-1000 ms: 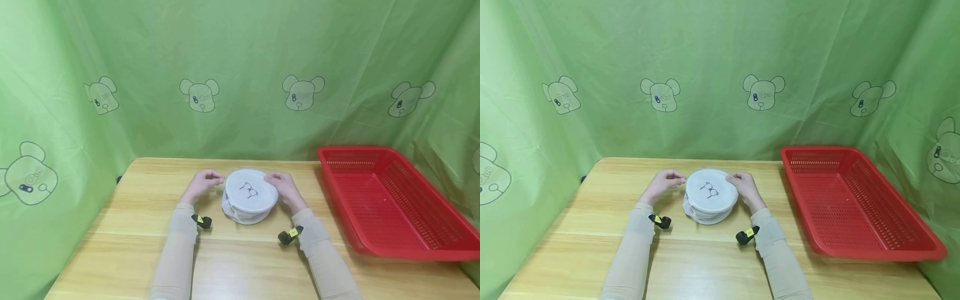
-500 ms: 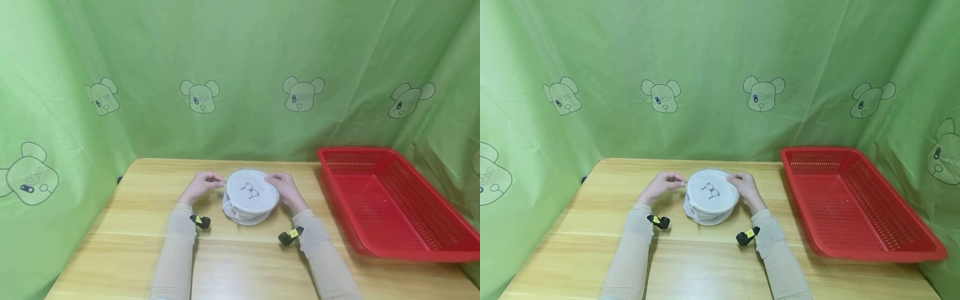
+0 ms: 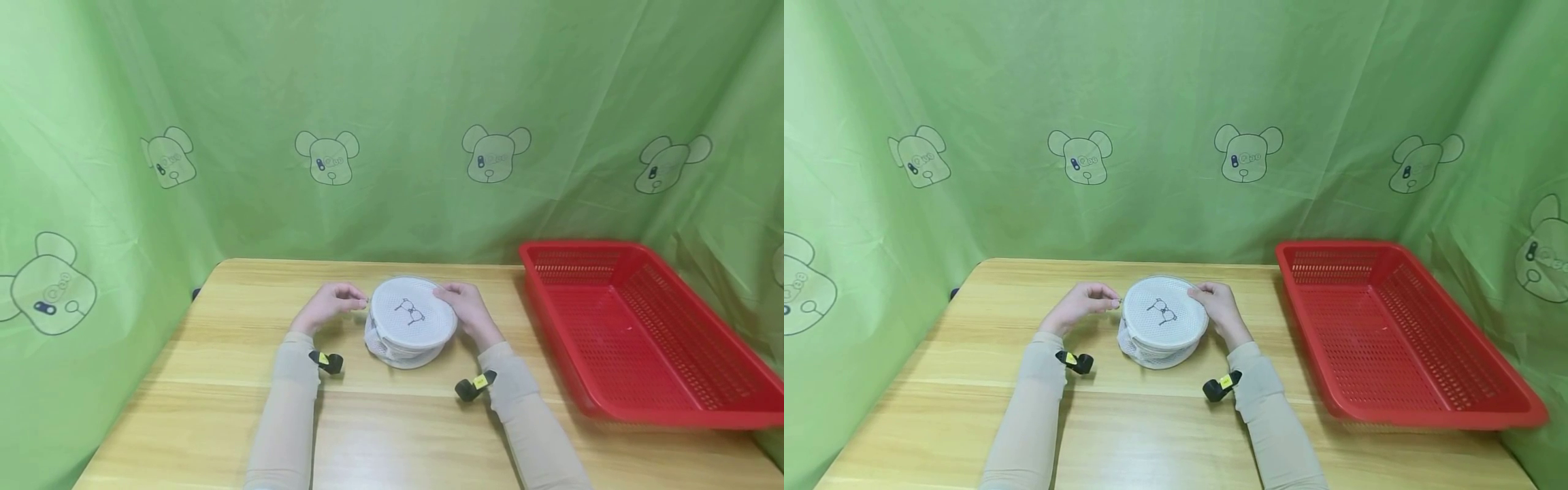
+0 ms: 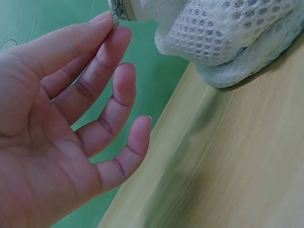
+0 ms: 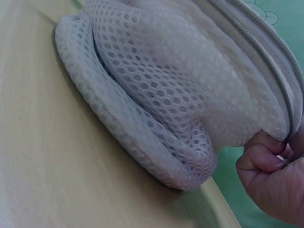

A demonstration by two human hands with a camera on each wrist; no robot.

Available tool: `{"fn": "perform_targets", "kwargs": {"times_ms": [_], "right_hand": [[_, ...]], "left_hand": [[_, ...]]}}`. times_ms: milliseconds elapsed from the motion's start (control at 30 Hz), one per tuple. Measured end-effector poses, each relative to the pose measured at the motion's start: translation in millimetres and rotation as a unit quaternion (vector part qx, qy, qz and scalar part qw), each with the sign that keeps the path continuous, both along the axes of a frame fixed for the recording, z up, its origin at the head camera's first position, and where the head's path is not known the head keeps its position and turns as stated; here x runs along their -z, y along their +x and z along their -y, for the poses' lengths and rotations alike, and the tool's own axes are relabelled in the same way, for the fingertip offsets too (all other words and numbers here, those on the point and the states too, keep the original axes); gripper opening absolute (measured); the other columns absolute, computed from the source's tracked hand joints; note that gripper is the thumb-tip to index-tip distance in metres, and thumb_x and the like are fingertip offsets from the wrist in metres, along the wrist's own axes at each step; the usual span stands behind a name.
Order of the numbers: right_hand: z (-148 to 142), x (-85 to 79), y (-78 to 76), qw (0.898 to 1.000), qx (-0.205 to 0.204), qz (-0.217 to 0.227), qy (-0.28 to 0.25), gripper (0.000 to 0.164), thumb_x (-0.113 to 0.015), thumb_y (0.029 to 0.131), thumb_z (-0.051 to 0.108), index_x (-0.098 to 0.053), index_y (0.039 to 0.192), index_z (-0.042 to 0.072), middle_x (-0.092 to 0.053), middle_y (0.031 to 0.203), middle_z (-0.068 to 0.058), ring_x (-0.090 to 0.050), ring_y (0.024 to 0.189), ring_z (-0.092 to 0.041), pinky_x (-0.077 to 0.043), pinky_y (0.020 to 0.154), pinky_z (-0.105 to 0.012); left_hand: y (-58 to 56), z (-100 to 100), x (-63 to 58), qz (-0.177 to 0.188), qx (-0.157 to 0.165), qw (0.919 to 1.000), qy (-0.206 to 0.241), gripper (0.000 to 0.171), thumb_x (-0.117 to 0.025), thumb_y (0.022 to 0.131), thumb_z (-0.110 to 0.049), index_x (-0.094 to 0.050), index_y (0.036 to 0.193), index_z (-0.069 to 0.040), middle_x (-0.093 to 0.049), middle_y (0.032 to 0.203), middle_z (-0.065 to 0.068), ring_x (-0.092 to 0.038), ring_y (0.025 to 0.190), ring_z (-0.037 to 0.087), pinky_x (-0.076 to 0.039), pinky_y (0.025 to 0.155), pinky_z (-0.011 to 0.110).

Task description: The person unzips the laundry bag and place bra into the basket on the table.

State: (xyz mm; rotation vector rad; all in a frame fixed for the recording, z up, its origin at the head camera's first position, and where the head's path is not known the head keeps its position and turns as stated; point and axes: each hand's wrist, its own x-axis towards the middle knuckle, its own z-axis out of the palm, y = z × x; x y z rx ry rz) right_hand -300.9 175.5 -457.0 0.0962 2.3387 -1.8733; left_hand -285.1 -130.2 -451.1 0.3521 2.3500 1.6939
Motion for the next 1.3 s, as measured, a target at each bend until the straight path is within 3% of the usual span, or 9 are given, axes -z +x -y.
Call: {"fn": "perform_targets", "kwargs": {"times_ms": [233,533,800,1067,1300], "right_hand": [[-2.2,0.8,-0.9,1.000,-0.008,0.005,0.007,0.040,-0.063,0.094,0.020,-0.057,0.124,-0.006,-0.066,0.105,-0.013,-0.062,0.075,-0.008,-0.056,0.069,-0.019],[-4.5,0.2,-3.1,0.999,-0.030,0.013,-0.006,0.039,-0.063,0.093,0.019,-0.057,0.123,-0.006,-0.066,0.094,-0.004,-0.062,0.073,-0.007,-0.055,0.067,-0.020],[-9.3,-5.2,-0.6,0.995,-0.075,0.048,-0.037,0.043,-0.063,0.094,0.020,-0.052,0.126,-0.006,-0.065,0.081,0.004,-0.062,0.065,-0.007,-0.055,0.061,-0.021],[-12.0,-8.2,0.9,0.990,-0.126,0.058,-0.028,0.038,-0.063,0.093,0.016,-0.053,0.121,-0.008,-0.063,0.075,0.004,-0.055,0.058,-0.005,-0.048,0.054,-0.019],[-12.6,-12.9,5.4,0.980,-0.185,0.069,-0.004,0.038,-0.065,0.090,0.013,-0.053,0.119,-0.009,-0.057,0.068,0.003,-0.046,0.052,-0.006,-0.041,0.049,-0.017]], "left_hand": [[-0.6,0.9,1.0,0.004,-0.002,1.0000,-0.005,0.020,-0.073,0.084,-0.017,-0.070,0.103,-0.010,-0.070,0.102,0.003,-0.061,0.099,0.018,-0.048,0.093,0.037],[-1.1,-0.4,2.2,0.016,-0.022,0.9996,0.002,0.024,-0.072,0.086,-0.021,-0.068,0.107,-0.008,-0.070,0.107,0.009,-0.062,0.105,0.027,-0.048,0.095,0.043],[-2.6,-5.7,3.4,0.014,-0.076,0.9970,0.010,0.023,-0.071,0.087,-0.020,-0.069,0.107,-0.009,-0.069,0.106,0.007,-0.061,0.100,0.022,-0.049,0.094,0.044],[-6.7,-14.9,3.8,0.020,-0.132,0.9907,0.026,0.020,-0.070,0.087,-0.017,-0.069,0.105,-0.008,-0.070,0.108,0.007,-0.060,0.096,0.018,-0.049,0.095,0.044],[-7.1,-19.6,5.8,0.029,-0.171,0.9838,0.045,0.020,-0.072,0.086,-0.016,-0.070,0.104,-0.009,-0.069,0.104,0.005,-0.059,0.090,0.015,-0.051,0.088,0.037]]}}
